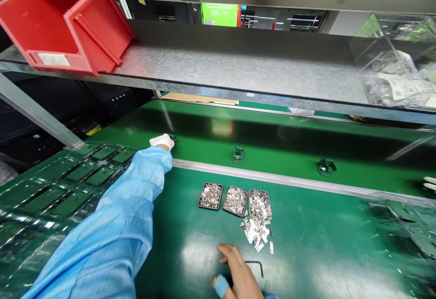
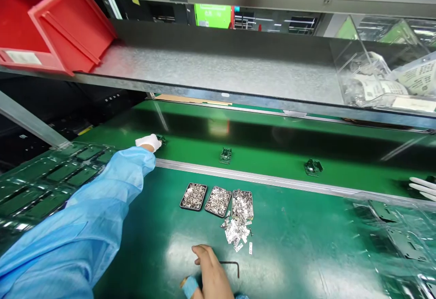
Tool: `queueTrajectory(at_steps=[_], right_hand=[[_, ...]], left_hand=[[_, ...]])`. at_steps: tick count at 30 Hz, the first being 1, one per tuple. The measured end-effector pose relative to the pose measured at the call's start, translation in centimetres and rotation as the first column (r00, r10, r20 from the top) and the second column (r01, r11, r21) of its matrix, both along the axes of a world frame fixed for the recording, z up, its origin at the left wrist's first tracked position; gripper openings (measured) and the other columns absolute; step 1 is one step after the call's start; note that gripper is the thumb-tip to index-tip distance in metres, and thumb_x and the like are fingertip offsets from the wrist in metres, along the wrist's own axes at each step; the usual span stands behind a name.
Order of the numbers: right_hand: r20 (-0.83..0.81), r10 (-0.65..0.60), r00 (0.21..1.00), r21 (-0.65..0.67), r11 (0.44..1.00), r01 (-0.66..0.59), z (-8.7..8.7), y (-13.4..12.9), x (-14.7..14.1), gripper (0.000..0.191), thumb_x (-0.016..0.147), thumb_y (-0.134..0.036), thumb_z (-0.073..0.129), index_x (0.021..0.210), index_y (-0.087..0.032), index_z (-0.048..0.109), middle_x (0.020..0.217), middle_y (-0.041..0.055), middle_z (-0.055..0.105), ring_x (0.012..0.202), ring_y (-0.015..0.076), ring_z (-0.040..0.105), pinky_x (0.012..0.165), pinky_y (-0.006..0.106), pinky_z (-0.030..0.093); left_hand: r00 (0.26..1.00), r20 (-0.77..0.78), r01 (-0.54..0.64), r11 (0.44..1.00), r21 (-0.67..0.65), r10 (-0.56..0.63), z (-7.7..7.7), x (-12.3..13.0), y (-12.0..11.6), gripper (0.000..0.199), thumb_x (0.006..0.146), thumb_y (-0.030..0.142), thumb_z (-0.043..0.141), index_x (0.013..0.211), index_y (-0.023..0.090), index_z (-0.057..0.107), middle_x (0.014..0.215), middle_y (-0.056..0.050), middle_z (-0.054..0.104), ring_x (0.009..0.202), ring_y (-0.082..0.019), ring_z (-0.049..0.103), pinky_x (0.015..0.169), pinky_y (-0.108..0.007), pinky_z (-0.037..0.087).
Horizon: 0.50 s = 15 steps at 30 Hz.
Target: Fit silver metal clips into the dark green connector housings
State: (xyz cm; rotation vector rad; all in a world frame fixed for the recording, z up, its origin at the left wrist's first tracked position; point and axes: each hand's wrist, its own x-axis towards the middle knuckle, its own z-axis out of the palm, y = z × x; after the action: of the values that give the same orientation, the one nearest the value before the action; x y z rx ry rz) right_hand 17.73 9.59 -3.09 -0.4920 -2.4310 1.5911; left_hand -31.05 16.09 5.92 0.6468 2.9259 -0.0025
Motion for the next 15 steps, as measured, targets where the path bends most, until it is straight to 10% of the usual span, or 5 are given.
queueTrajectory(at_steps=[8, 15], right_hand=[[0.039, -0.099, 0.994, 0.103, 0.990, 0.094, 0.5, 0.0, 0.2, 0.051, 0.080, -0.014, 0.051, 0.130, -0.022, 0.043, 0.124, 0.0085, 0.053, 0.103, 0.0174, 0.060, 0.094, 0.029, 0.048], [0.087, -0.160, 0.983, 0.249, 0.959, 0.134, 0.5, 0.6, 0.0, 0.037, 0.086, -0.021, 0.049, 0.123, -0.020, 0.051, 0.109, 0.0069, 0.061, 0.095, 0.0184, 0.062, 0.086, 0.029, 0.051]], left_hand=[[0.985, -0.055, 0.170, 0.980, 0.101, -0.165, 4.2, -0.3, -2.3, 0.060, 0.084, 0.049, 0.054, 0.130, 0.011, 0.045, 0.125, -0.019, 0.056, 0.113, -0.031, 0.054, 0.093, -0.041, 0.043], [0.951, -0.072, 0.309, 0.937, 0.165, -0.301, 8.5, 2.0, -17.0, 0.054, 0.087, 0.043, 0.047, 0.134, 0.016, 0.043, 0.123, -0.006, 0.061, 0.112, -0.020, 0.057, 0.094, -0.026, 0.041]])
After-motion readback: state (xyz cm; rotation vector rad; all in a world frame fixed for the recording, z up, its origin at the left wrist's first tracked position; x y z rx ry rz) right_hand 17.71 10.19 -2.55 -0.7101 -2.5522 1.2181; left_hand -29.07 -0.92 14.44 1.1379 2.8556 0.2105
